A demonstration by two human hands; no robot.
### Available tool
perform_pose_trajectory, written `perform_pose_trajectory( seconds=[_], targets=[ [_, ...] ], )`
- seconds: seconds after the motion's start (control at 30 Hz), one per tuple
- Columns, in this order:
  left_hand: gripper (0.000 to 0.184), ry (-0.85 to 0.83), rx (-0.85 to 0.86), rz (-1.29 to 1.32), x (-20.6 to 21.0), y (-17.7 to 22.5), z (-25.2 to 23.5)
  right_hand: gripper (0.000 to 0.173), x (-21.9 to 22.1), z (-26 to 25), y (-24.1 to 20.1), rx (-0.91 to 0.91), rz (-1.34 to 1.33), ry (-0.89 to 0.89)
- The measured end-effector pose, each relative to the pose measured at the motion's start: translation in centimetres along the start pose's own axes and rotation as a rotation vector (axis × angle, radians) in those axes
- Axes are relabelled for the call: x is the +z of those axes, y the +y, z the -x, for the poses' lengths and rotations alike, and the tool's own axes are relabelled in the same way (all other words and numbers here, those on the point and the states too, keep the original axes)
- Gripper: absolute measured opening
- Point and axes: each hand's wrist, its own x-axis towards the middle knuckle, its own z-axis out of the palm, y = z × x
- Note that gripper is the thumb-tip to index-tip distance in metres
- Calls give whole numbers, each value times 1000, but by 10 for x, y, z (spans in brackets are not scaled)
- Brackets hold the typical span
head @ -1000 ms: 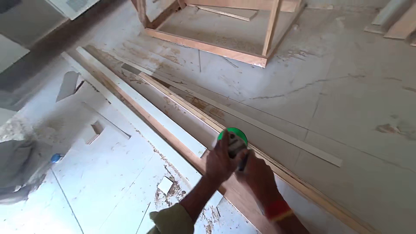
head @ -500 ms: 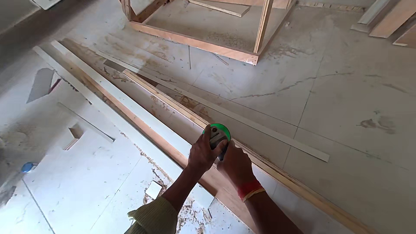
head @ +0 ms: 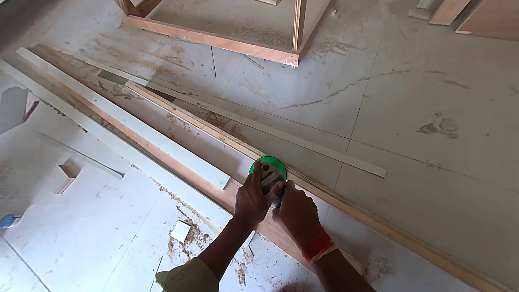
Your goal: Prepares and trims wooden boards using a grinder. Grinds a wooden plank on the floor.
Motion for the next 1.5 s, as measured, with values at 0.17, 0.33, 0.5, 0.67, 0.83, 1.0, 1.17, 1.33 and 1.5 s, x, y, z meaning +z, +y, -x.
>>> perform_pose_trajectory(
  seconds=[0.17, 0.33, 0.5, 0.67, 0.83, 1.0, 1.17, 1.33, 1.5],
  targets=[
    [94, -109, -45, 116, 4, 22, 17, 59, 1, 22, 32, -8, -11, 65],
    [98, -201, -57, 209, 17, 52, 38, 67, 7, 43, 69, 67, -85, 134],
    [101, -101, -104, 187, 1, 40, 13, 59, 4, 23, 41, -8, -116, 174],
    [84, 30, -65, 140, -31, -16, -37, 61, -4, -20, -32, -81, -105, 134],
    [81, 110, -59, 72, -51, -55, -71, 53, -9, -47, -82, -143, -123, 139],
    [81, 69, -53, 56, -46, -51, -74, 51, -8, -49, -77, -120, -136, 137],
    [82, 72, -23, 62, -32, -36, -64, 52, -9, -40, -59, -63, -133, 126],
    [86, 41, -7, 82, -19, -20, -51, 50, -4, -25, -33, -51, -176, 170],
    [84, -9, 14, 83, -3, 7, -35, 53, -8, -11, -3, 21, -166, 126]
  ],
)
